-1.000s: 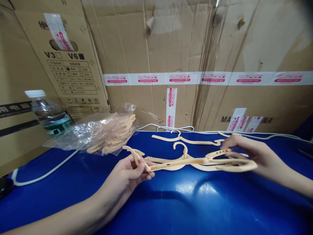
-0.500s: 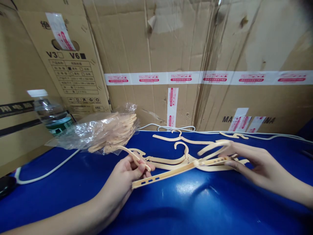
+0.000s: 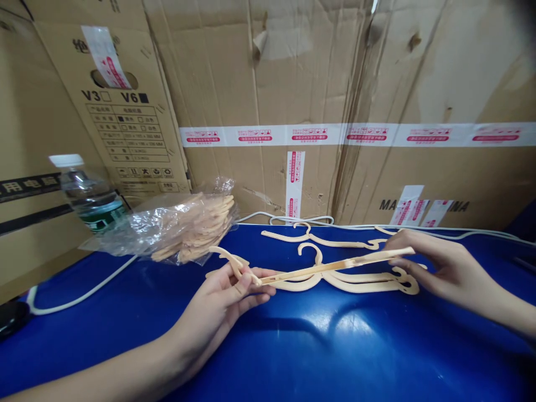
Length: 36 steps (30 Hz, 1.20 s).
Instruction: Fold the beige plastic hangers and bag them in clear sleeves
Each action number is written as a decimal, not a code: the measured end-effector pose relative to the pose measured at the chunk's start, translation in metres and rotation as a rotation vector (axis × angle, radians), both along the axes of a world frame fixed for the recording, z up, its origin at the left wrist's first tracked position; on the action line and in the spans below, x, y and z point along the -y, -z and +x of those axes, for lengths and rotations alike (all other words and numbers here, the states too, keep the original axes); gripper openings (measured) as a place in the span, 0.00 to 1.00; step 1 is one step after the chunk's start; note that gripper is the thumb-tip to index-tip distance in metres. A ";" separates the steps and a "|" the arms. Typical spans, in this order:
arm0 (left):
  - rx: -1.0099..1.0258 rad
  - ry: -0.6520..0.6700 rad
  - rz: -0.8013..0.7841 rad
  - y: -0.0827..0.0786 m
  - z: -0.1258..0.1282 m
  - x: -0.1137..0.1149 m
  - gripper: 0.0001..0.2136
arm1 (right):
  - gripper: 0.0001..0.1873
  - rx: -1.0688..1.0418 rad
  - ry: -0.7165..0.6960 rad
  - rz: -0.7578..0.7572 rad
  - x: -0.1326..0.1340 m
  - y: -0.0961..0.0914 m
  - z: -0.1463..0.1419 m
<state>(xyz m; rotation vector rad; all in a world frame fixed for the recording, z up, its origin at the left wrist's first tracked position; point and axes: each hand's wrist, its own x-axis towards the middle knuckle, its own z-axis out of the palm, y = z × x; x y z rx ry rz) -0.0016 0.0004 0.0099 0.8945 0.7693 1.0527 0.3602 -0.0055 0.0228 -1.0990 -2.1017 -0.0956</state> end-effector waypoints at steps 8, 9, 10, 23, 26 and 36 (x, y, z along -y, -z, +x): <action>-0.016 -0.052 -0.009 -0.002 0.002 0.000 0.18 | 0.04 0.025 -0.042 0.005 0.001 0.000 -0.001; -0.023 -0.057 -0.002 -0.002 0.002 0.000 0.18 | 0.04 0.029 -0.050 0.014 0.002 0.000 -0.001; -0.028 -0.066 0.013 -0.001 0.002 0.000 0.18 | 0.04 0.029 -0.055 0.021 0.003 0.001 -0.002; -0.081 -0.188 0.124 0.010 -0.005 -0.010 0.15 | 0.04 0.074 -0.123 0.008 0.009 0.003 -0.015; -0.081 -0.228 0.142 0.012 -0.005 -0.012 0.15 | 0.03 0.066 -0.115 -0.037 0.013 0.002 -0.017; -0.143 -0.330 0.152 0.012 -0.002 -0.011 0.18 | 0.14 -0.207 0.075 -0.307 0.011 0.005 -0.020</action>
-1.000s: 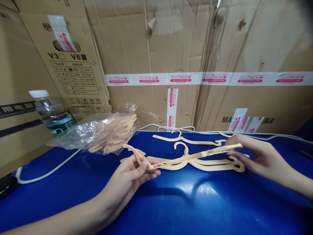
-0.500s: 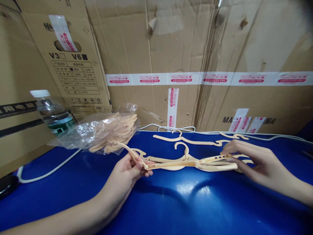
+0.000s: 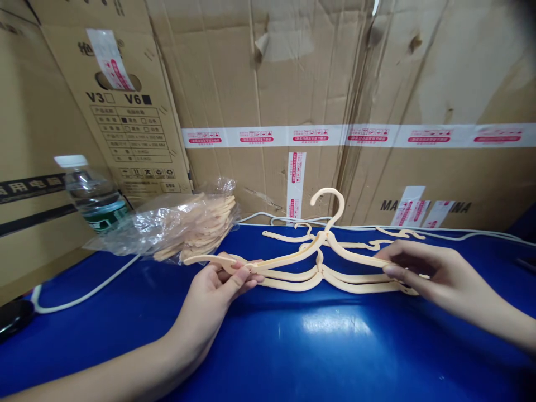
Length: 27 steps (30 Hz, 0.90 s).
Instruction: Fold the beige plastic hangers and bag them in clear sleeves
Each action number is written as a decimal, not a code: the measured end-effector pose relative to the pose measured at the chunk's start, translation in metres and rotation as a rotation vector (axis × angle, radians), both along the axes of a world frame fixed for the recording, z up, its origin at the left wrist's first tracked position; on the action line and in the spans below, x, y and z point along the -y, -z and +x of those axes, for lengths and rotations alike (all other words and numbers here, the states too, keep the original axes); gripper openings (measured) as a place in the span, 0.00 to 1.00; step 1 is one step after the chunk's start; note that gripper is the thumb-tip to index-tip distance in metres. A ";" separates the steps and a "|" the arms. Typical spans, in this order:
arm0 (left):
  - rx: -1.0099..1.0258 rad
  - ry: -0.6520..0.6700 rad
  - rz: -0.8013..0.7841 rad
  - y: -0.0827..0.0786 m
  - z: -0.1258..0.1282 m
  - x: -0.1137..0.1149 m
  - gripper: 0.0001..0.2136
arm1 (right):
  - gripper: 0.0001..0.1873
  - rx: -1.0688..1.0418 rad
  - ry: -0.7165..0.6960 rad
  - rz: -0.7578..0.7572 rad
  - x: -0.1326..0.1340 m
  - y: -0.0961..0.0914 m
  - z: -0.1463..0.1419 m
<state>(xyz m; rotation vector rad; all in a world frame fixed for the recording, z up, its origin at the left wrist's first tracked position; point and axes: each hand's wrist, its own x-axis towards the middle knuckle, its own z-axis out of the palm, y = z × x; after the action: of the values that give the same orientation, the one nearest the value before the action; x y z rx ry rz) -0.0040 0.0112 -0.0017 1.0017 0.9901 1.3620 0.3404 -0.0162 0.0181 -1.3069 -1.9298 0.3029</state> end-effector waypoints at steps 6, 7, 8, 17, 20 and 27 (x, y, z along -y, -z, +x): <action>-0.422 0.243 0.187 0.001 0.001 0.016 0.06 | 0.18 -0.166 -0.010 -0.168 -0.006 0.000 0.008; -0.572 0.294 0.350 0.000 0.001 0.021 0.05 | 0.18 -0.147 -0.028 -0.188 -0.006 -0.002 0.008; -0.717 0.331 0.567 0.000 0.001 0.027 0.06 | 0.17 -0.119 -0.053 -0.218 -0.006 -0.004 0.009; -1.433 0.288 1.331 0.001 0.001 0.041 0.13 | 0.09 0.358 -0.253 -0.315 0.001 -0.014 0.000; -1.453 0.177 1.366 0.010 -0.001 0.037 0.15 | 0.06 0.443 -0.299 -0.301 0.001 -0.016 -0.001; -1.468 0.155 1.195 0.028 -0.009 0.028 0.25 | 0.08 0.519 -0.225 -0.271 0.000 -0.016 0.008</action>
<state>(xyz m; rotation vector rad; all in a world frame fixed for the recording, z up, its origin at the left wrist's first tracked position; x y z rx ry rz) -0.0131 -0.0165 -0.0295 3.1398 0.9223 0.8393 0.3487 -0.0161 0.0337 -1.4439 -2.5546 0.3735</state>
